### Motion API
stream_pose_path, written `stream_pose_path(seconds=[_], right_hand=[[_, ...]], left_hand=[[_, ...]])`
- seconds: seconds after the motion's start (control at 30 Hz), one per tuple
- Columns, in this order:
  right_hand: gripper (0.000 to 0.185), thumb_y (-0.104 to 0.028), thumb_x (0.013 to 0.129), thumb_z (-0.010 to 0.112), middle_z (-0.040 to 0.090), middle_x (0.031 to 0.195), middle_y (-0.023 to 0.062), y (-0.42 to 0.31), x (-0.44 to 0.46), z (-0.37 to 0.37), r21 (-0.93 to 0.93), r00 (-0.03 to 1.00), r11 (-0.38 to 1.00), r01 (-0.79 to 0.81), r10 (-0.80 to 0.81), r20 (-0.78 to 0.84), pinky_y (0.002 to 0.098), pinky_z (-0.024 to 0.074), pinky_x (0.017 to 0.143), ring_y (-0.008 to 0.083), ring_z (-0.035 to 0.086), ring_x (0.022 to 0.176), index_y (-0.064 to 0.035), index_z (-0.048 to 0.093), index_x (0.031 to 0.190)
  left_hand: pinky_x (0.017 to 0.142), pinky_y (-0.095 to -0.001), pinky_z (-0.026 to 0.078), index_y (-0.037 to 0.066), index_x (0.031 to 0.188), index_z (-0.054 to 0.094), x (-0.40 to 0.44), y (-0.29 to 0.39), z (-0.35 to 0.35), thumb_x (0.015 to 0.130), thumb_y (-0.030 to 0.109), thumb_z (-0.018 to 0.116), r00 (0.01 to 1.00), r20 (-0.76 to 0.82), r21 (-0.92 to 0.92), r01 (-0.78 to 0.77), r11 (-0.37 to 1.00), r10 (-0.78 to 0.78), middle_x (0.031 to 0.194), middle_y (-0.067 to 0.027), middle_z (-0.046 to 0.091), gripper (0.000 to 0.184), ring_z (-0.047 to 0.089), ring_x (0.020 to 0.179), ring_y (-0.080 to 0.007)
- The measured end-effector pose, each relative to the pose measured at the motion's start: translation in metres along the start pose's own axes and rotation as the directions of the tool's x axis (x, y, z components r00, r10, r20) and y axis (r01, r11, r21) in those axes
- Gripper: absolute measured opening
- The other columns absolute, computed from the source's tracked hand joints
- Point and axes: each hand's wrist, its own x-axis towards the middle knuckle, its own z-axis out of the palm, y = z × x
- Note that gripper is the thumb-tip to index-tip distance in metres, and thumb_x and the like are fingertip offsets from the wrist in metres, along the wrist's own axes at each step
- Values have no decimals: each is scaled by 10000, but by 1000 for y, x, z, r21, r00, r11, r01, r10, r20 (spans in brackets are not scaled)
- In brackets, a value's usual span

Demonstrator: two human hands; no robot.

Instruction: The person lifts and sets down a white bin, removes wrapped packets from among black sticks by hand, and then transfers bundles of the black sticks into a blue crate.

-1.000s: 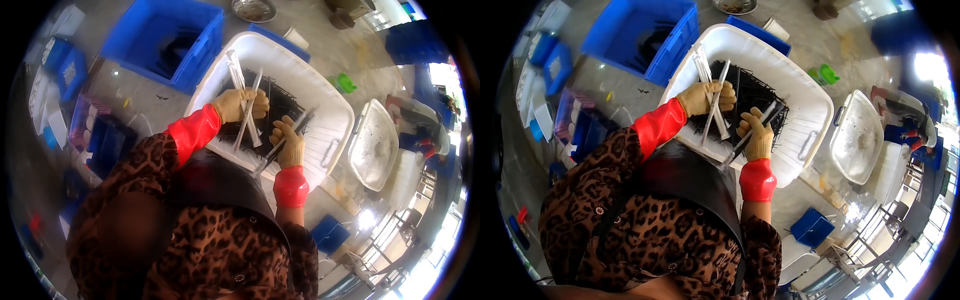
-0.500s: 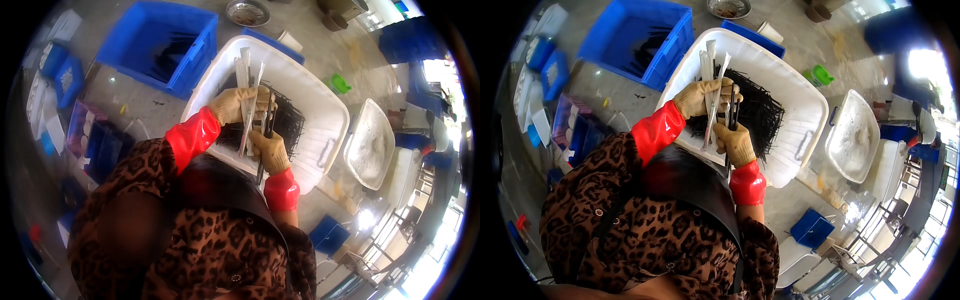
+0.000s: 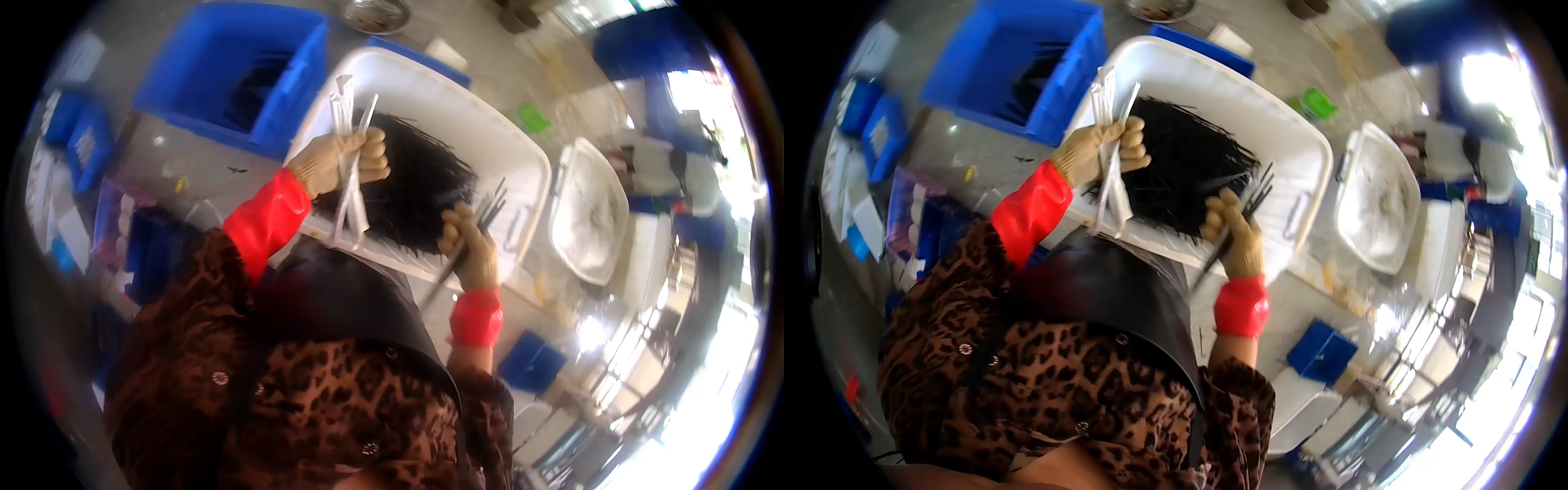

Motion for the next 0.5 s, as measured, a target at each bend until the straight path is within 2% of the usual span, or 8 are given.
stream_pose_path(seconds=[0.07, 0.1, 0.2, 0.27, 0.33, 0.4, 0.47, 0.5], right_hand=[[412, -138, 790, 527, 514, 943, 134, 6, 13, -8, 349, 995, 937, 31, -64, 82, 287, 418, 619, 151, 465, 734, 30, 373, 1133], [410, -112, 779, 530, 510, 941, 128, 13, 6, -4, 402, 980, 912, 79, -144, 135, 300, 417, 623, 166, 462, 739, 18, 365, 1131], [357, -99, 754, 555, 464, 851, 68, 37, -18, 3, 438, 977, 894, -92, -4, 214, 281, 395, 600, 144, 424, 693, -17, 387, 1059], [309, -108, 750, 571, 407, 776, 31, 50, -27, 8, 389, 955, 911, -139, 20, 296, 250, 370, 566, 119, 391, 663, -39, 394, 993], [297, -122, 752, 580, 366, 731, 11, 49, -27, 9, 360, 974, 918, -167, 96, 207, 218, 338, 534, 98, 359, 630, -43, 388, 965], [275, -115, 762, 567, 395, 713, 19, 39, -22, 11, 327, 991, 941, -88, 50, 122, 216, 337, 509, 96, 371, 600, -34, 401, 966], [223, -129, 785, 548, 543, 751, 89, 25, -12, 26, 36, 990, 991, -128, 130, -59, 267, 470, 515, 149, 525, 580, 18, 484, 940], [235, -137, 787, 547, 555, 753, 94, 23, -9, 31, -12, 991, 991, -130, 130, -42, 271, 485, 524, 152, 536, 572, 30, 492, 943]], left_hand=[[788, -371, 468, -1, 1030, 473, -1, -29, 15, 866, 223, 429, 966, -220, 94, 160, 983, -137, 677, -14, 460, 281, 493, 619, -143], [770, -366, 476, -13, 1026, 473, -4, -38, 17, 863, 205, 431, 955, -235, 125, 215, 969, -182, 649, -12, 459, 275, 491, 590, -139], [711, -337, 486, -35, 992, 485, -16, -47, 31, 831, 165, 465, 951, -228, 218, 258, 941, -208, 549, 2, 432, 258, 469, 511, -125], [663, -318, 479, -32, 989, 492, -14, -46, 31, 803, 169, 499, 933, -211, 330, 348, 877, -291, 493, 5, 401, 274, 447, 468, -121], [609, -295, 470, -27, 959, 516, 1, -55, 35, 793, 188, 529, 912, -261, 296, 387, 873, -316, 491, -2, 426, 272, 441, 457, -110], [560, -269, 456, -29, 950, 540, 19, -63, 46, 792, 194, 538, 931, -281, 589, 359, 724, -232, 520, -16, 472, 273, 450, 468, -102], [510, -238, 416, -25, 956, 563, 32, -71, 45, 775, 185, 570, 943, -154, 606, 326, 726, -295, 586, -12, 510, 277, 453, 481, -88], [497, -233, 404, -13, 915, 573, 33, -68, 56, 770, 180, 574, 945, -219, 703, 326, 632, -243, 594, -10, 512, 241, 453, 484, -85]])
